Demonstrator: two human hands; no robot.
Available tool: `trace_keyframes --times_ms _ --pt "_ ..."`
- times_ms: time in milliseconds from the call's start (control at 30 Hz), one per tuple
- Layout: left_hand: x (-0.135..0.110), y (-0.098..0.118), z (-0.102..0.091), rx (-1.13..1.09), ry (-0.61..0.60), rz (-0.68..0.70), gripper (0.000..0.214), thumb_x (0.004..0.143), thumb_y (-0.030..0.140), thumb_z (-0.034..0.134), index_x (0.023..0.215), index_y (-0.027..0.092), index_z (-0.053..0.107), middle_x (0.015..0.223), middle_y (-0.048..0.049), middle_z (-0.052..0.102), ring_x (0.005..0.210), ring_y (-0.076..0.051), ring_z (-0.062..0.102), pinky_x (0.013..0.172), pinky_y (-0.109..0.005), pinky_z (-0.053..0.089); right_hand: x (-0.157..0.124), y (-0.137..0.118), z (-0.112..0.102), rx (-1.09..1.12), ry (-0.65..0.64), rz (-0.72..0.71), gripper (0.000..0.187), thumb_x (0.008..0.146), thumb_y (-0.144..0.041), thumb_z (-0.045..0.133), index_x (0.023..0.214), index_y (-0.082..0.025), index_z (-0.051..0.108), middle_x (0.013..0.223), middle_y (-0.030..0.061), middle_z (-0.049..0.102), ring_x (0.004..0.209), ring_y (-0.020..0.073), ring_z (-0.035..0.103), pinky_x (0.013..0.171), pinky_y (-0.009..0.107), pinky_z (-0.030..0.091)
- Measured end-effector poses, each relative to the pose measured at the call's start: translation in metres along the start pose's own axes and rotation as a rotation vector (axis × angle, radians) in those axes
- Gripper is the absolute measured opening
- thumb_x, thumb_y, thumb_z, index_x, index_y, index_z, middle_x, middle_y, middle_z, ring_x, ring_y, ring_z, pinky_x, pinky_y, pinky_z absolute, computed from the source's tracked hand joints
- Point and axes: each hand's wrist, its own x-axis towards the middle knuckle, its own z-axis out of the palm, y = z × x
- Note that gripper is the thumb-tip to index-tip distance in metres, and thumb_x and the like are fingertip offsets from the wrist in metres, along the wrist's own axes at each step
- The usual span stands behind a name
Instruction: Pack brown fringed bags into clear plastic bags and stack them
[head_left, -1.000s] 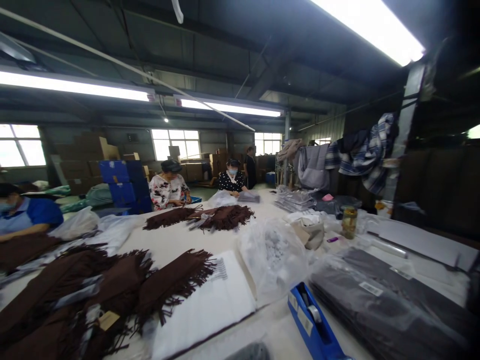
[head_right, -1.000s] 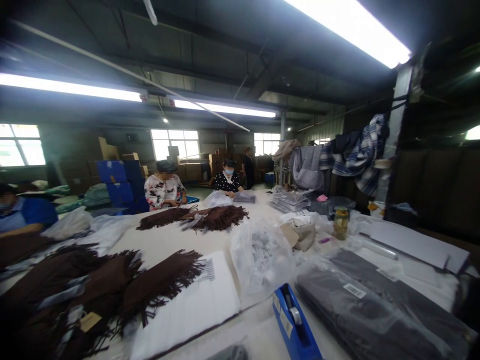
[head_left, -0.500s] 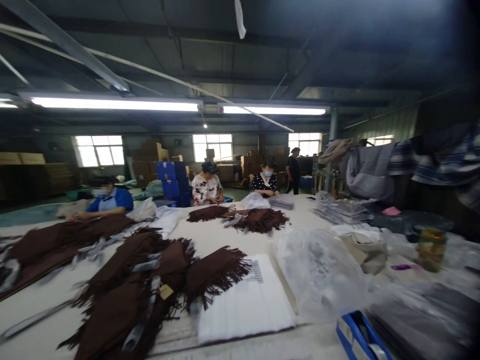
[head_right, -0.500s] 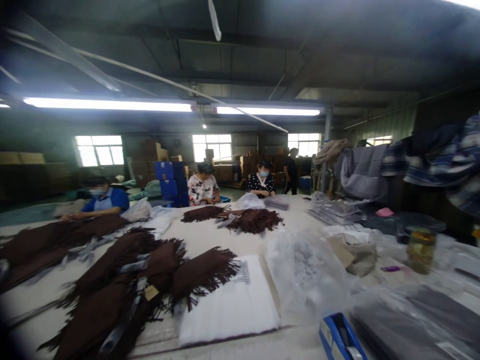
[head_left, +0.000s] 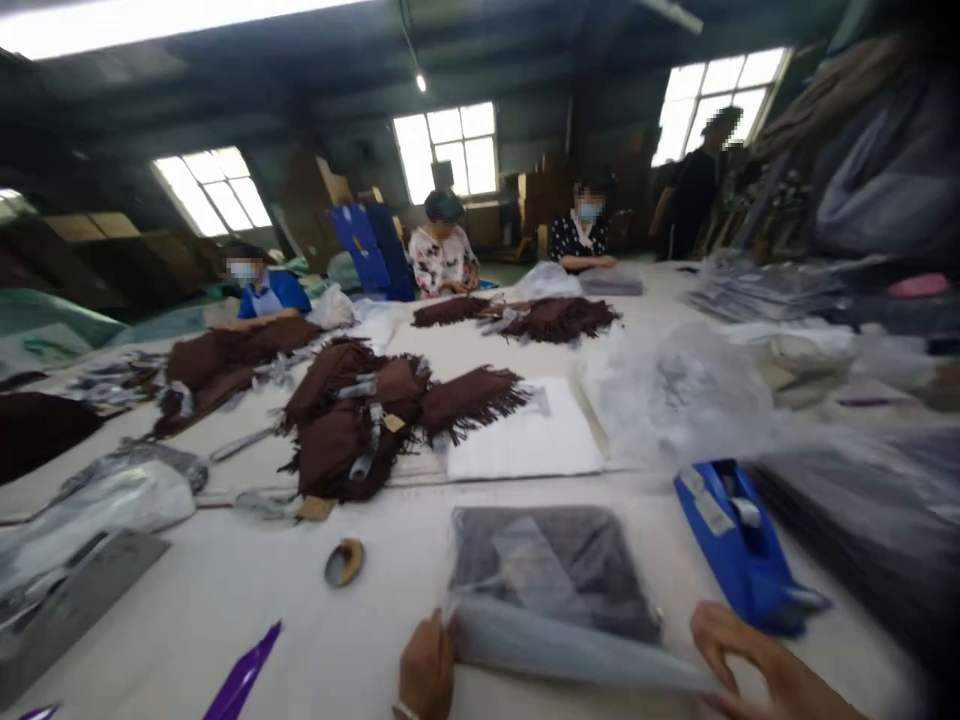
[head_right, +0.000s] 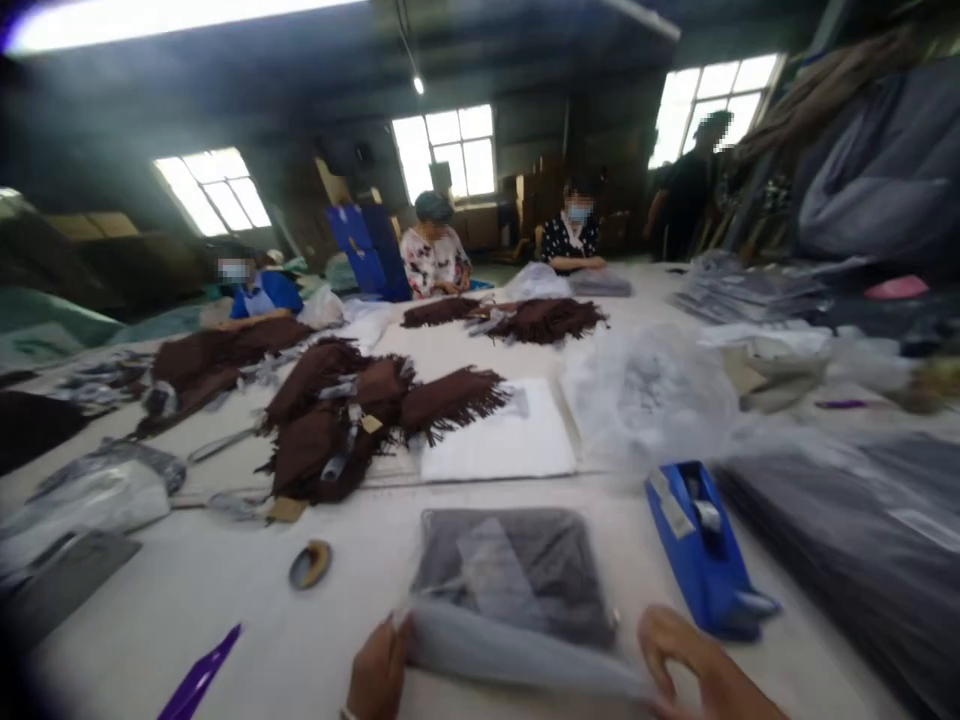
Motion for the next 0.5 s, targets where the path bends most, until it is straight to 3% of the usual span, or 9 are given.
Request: trace_keyframes --times_ms 100,167,233,333,400,500 --pt "-0.006 -0.001 0.025 -0.036 0.174 -0.077 0.048 0.096 0.038 0.017 0.090 0.017 0.061 0.069 -0.0087 0.062 0.066 -0.022 0.062 0.062 -0.038 0.053 -0.033 -0.003 0.019 0.154 0.093 0.212 0.031 0.082 -0.046 0.053 0.104 -0.025 0.057 0.108 0.0098 0.060 0.107 0.0253 0.057 0.094 0.041 0.046" --pt "-0.004 -0.002 0.028 -0.031 0.215 -0.065 0.047 0.095 0.042 0.021 0.087 0.017 0.060 0.067 -0.0075 0.062 0.064 -0.022 0.062 0.061 -0.037 0.053 -0.039 -0.007 0.034 0.149 0.125 0.249 0.061 0.075 -0.048 0.063 0.128 -0.024 0.044 0.135 0.0117 0.045 0.126 0.0292 0.041 0.105 0.046 0.035" --pt "-0.001 -0.003 0.025 -0.011 0.218 -0.045 0.047 0.094 0.044 0.022 0.088 0.017 0.061 0.066 -0.0073 0.061 0.062 -0.022 0.061 0.059 -0.036 0.052 -0.037 -0.012 0.050 0.116 0.122 0.220 0.064 0.074 -0.047 0.064 0.131 -0.025 0.044 0.143 0.0083 0.038 0.133 0.0299 0.030 0.109 0.048 0.027" --pt "-0.001 -0.004 0.018 -0.008 0.243 -0.022 0.044 0.095 0.041 0.022 0.091 0.019 0.060 0.066 -0.0063 0.062 0.062 -0.022 0.062 0.056 -0.033 0.050 -0.027 -0.017 0.070 0.177 0.251 0.243 0.035 0.087 -0.043 0.047 0.114 -0.024 0.060 0.123 0.0060 0.059 0.121 0.0254 0.048 0.103 0.042 0.037" --pt "-0.004 -0.005 0.016 -0.015 0.256 -0.004 0.039 0.095 0.038 0.024 0.095 0.021 0.059 0.069 -0.0051 0.064 0.063 -0.021 0.063 0.055 -0.031 0.049 -0.020 -0.019 0.077 0.223 0.363 0.321 0.034 0.091 -0.042 0.039 0.103 -0.022 0.063 0.104 0.0062 0.067 0.101 0.0230 0.060 0.090 0.035 0.048" --pt "-0.010 -0.007 0.017 0.019 0.247 0.005 0.037 0.095 0.035 0.024 0.098 0.021 0.058 0.072 -0.0047 0.065 0.057 -0.018 0.062 0.051 -0.027 0.045 -0.009 -0.022 0.082 0.185 0.433 0.438 0.035 0.091 -0.046 0.036 0.086 -0.022 0.061 0.075 0.0034 0.066 0.074 0.0202 0.062 0.069 0.029 0.050"
